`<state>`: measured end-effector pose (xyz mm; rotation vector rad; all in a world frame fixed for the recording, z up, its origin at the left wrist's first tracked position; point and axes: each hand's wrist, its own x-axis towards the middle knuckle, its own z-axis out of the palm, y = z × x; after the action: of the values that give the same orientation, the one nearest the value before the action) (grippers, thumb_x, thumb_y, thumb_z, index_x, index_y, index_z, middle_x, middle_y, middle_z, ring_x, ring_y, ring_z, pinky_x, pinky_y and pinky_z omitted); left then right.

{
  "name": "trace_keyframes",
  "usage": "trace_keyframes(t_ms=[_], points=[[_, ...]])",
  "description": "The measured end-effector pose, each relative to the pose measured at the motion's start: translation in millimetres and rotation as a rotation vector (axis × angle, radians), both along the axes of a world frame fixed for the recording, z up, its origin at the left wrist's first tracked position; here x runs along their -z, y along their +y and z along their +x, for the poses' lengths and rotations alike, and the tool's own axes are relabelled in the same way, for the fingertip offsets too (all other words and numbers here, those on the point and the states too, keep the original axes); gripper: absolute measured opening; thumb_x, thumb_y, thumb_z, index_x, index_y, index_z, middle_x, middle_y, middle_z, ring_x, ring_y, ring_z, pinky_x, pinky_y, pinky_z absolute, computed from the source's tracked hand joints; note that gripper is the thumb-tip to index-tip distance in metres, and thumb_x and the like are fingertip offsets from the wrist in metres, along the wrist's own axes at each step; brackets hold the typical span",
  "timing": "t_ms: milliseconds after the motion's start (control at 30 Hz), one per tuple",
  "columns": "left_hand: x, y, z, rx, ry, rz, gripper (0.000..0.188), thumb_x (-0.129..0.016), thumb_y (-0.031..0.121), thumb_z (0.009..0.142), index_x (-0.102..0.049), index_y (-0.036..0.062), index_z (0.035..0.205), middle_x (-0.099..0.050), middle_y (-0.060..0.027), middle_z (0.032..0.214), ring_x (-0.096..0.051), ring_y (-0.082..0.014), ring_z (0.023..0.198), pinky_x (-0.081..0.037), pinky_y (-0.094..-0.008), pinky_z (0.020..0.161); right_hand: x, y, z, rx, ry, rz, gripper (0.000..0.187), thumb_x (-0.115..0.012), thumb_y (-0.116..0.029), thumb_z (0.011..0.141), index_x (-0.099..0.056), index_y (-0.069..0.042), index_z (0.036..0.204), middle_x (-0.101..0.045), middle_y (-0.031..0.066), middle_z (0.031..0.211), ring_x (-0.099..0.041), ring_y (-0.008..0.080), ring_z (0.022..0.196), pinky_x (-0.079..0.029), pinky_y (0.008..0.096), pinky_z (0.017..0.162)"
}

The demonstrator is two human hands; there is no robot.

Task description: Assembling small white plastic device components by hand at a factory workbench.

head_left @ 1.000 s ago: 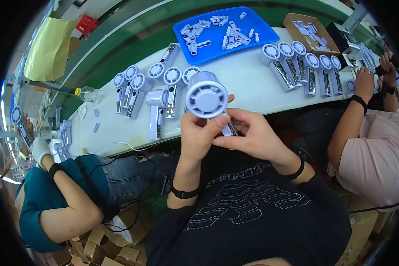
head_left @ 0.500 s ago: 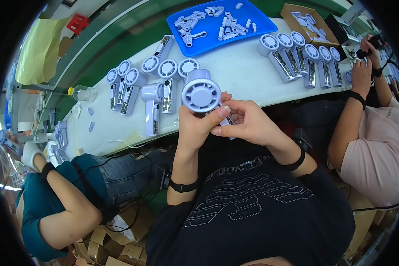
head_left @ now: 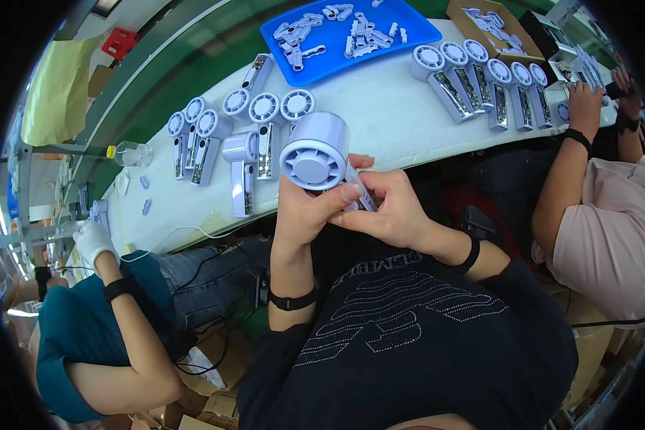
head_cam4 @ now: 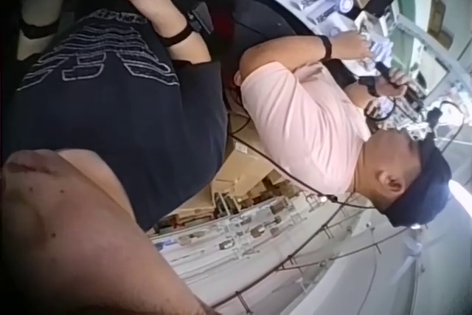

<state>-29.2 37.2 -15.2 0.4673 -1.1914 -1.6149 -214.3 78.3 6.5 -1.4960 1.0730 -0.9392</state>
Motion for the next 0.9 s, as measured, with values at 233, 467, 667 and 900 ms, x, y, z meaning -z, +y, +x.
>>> trace_keyframes(t_ms=[233, 467, 667, 900], points=[[14, 19, -7, 0.003, -0.023, 0.056, 0.077, -0.1, 0.024, 0.081, -0.06, -0.0068, 0.138, -0.074, -0.0142, 0.119, -0.073, -0.0223, 0.108, -0.06, -0.0383, 0.093, 5, -4, -7, -0.07, -0.116, 0.046, 0.036, -0.091, -0.023, 0.089, -0.075, 0.003, 0.109, -0.075, 0.0051, 0.092, -0.068, 0.0101, 0.084, -0.054, 0.0281, 0.077], [-22, 46, -36, -0.09, -0.301, 0.028, 0.086, -0.105, 0.03, 0.071, -0.059, -0.0047, 0.135, -0.068, -0.01, 0.117, -0.067, -0.0169, 0.102, -0.056, -0.0354, 0.092, 6, 1, -15, -0.18, -0.543, 0.34, 0.033, -0.089, -0.017, 0.091, -0.073, -0.001, 0.116, -0.073, 0.001, 0.103, -0.069, 0.0098, 0.091, -0.055, 0.0275, 0.087], [-25, 45, -51, -0.234, -0.263, -0.087, 0.072, -0.104, 0.024, 0.074, -0.063, -0.0044, 0.126, -0.069, -0.0104, 0.11, -0.068, -0.0146, 0.099, -0.059, -0.0339, 0.086, -5, 4, -12, -0.119, -0.672, 0.334, 0.033, -0.092, -0.015, 0.088, -0.074, -0.001, 0.112, -0.074, 0.0022, 0.101, -0.07, 0.0102, 0.091, -0.056, 0.0267, 0.085], [-18, 41, -49, -0.273, -0.278, -0.16, 0.059, -0.101, 0.021, 0.078, -0.067, -0.0064, 0.118, -0.072, -0.0089, 0.1, -0.07, -0.0128, 0.088, -0.06, -0.0301, 0.076, -10, 1, -8, -0.044, -0.571, 0.319, 0.032, -0.095, -0.014, 0.085, -0.076, -0.001, 0.107, -0.074, 0.0019, 0.096, -0.07, 0.0104, 0.086, -0.057, 0.0265, 0.081]])
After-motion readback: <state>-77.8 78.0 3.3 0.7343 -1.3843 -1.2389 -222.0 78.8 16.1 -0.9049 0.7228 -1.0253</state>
